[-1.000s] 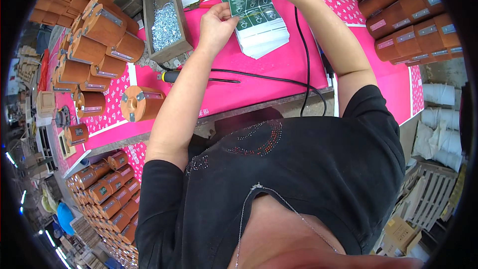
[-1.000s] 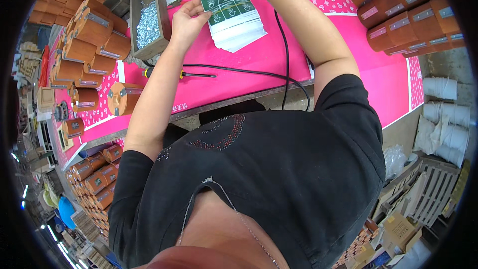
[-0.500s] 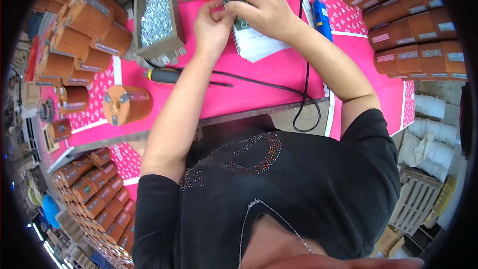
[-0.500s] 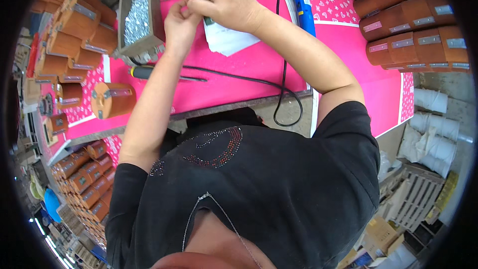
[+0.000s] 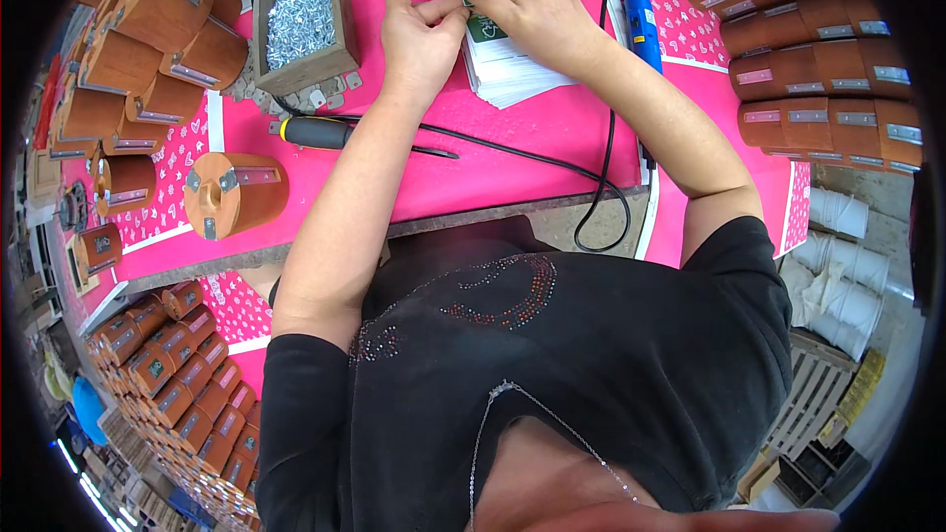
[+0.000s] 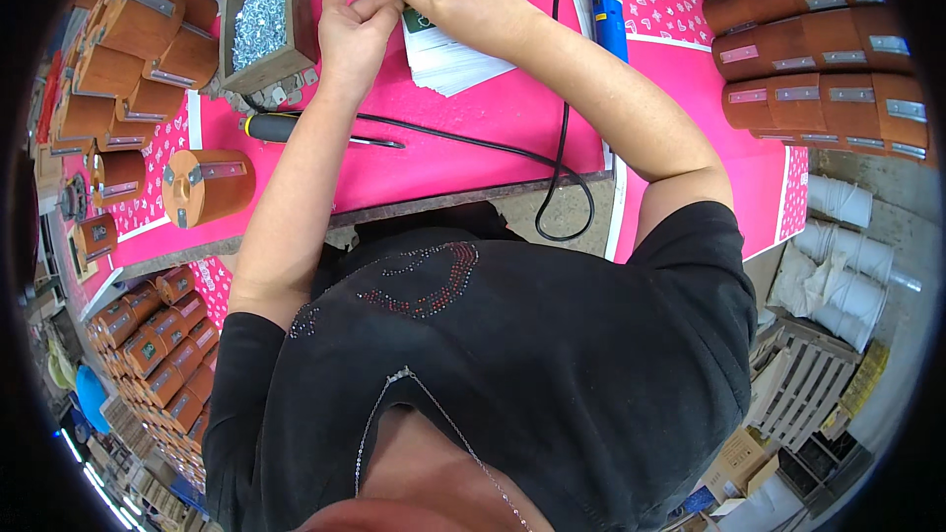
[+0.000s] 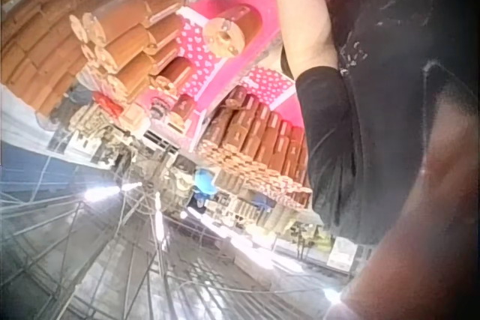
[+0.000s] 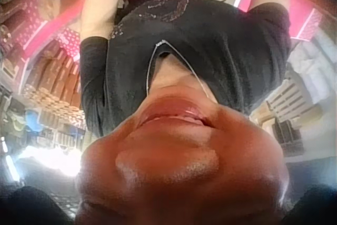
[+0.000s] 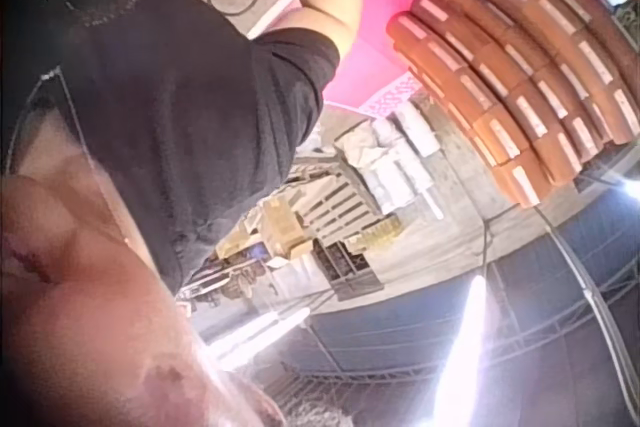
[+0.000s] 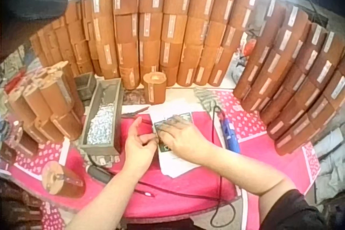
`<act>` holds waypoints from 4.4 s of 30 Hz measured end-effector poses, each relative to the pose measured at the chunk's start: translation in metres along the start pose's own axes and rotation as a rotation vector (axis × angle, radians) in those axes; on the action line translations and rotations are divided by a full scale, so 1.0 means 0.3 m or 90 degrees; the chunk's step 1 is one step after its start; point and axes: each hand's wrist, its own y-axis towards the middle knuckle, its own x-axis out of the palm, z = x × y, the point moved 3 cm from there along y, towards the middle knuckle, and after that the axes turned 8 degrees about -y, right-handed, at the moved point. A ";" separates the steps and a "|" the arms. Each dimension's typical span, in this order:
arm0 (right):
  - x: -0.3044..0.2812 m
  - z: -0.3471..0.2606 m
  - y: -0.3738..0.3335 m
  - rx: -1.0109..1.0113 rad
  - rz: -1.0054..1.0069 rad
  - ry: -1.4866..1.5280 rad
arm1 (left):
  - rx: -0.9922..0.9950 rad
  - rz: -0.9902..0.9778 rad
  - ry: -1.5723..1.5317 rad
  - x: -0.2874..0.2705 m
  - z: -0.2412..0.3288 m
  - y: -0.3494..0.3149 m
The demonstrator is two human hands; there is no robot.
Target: The recorder peels labels from a sheet and carefully applies them to the surface of brown cylindrical components.
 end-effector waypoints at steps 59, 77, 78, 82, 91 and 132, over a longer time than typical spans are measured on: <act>-0.033 0.044 0.020 0.302 -0.031 0.178 | 0.022 -0.014 0.102 0.007 0.042 -0.015; -0.201 -0.044 0.084 0.264 0.023 0.225 | -0.165 -0.051 -0.261 0.028 0.295 -0.107; -0.195 -0.079 0.077 0.189 0.083 0.195 | -0.181 -0.055 -0.317 0.018 0.302 -0.119; -0.205 -0.178 0.071 0.105 0.105 0.262 | -0.170 -0.096 -0.298 -0.068 0.313 -0.175; -0.160 -0.371 0.100 0.403 -0.042 1.015 | -0.119 -0.192 -0.012 -0.285 0.401 -0.399; -0.109 -0.651 0.350 0.343 -0.142 0.935 | -0.076 0.105 -0.348 -0.629 0.375 -0.557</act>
